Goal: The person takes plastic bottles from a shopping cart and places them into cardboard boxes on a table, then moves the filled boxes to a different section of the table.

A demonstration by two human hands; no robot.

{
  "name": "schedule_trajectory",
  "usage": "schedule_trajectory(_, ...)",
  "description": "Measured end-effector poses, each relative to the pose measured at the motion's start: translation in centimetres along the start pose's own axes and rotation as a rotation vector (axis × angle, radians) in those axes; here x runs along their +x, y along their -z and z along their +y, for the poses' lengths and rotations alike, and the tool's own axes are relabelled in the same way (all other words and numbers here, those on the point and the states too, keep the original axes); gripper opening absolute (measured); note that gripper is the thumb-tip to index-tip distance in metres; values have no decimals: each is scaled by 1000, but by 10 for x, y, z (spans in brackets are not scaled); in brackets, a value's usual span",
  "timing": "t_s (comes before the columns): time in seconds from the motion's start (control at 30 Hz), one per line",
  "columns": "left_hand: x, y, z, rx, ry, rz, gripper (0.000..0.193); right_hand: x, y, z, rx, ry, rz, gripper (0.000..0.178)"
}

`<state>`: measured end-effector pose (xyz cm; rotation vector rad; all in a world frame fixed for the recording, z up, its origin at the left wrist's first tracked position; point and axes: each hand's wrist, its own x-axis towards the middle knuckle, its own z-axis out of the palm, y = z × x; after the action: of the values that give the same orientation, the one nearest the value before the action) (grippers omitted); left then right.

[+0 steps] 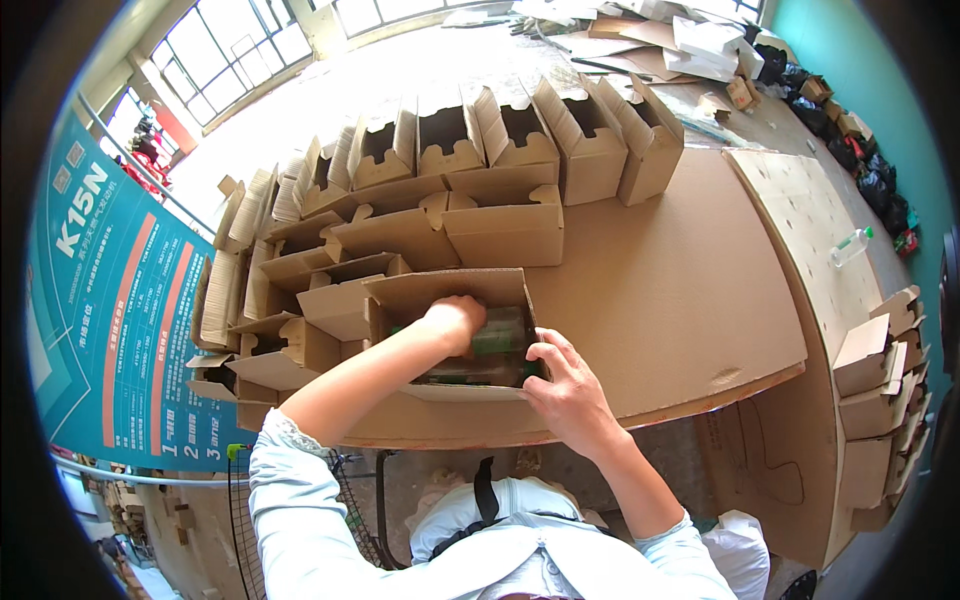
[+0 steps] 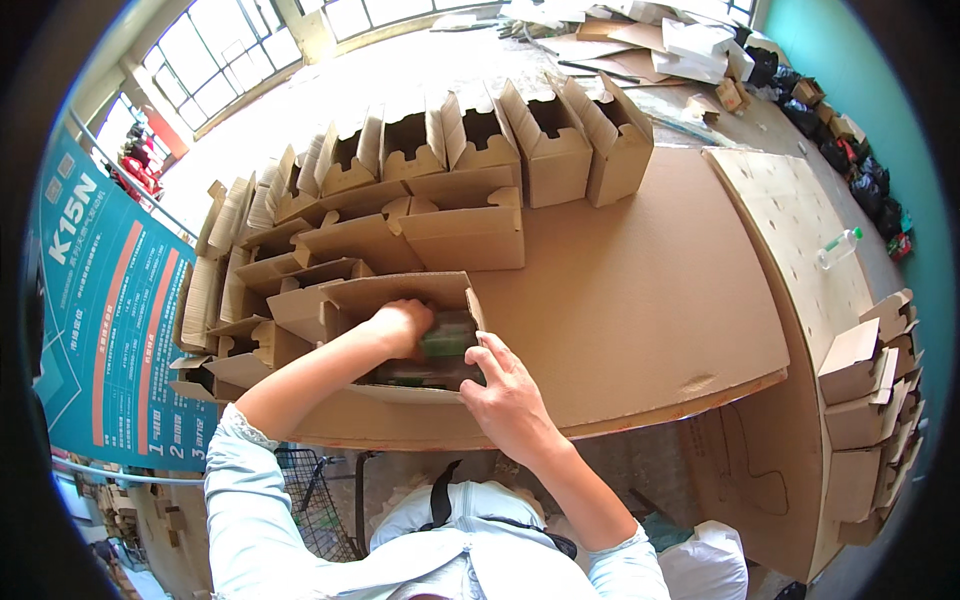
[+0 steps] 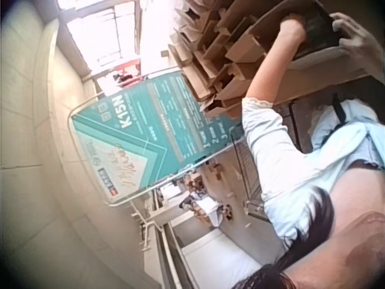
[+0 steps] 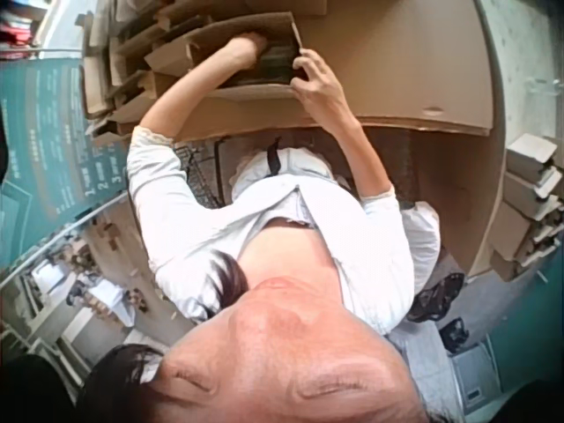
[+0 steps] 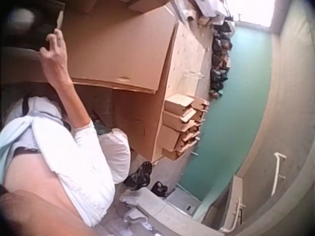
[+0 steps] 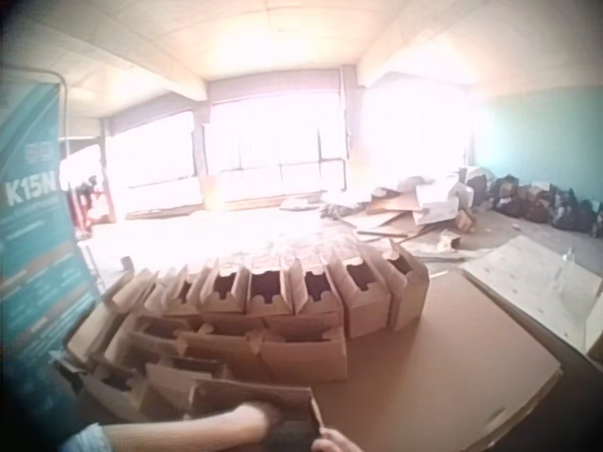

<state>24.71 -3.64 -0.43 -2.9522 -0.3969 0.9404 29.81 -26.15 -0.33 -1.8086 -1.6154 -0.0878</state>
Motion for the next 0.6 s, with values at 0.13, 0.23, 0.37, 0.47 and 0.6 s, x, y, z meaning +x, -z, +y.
schedule_trajectory(0.13, 5, -6, 4, 97, -111, 4, 26, -1, -2, 3, 15, -7, -13, 10)
schedule_trajectory(0.23, 3, -38, -4, 180, -239, -133, 28, 0, -4, 0, 41, -10, -30, 8)
schedule_trajectory(0.37, -28, -10, -22, -303, -177, -209, 36, -4, -5, -5, 238, -107, 7, 41)
schedule_trajectory(0.47, -87, -1, -39, -556, -399, 551, 47, -11, -5, 5, 329, -162, 203, 74)
schedule_trajectory(0.6, -171, -20, -42, -825, -186, 960, 58, -15, -13, 5, 401, -342, 380, 69)
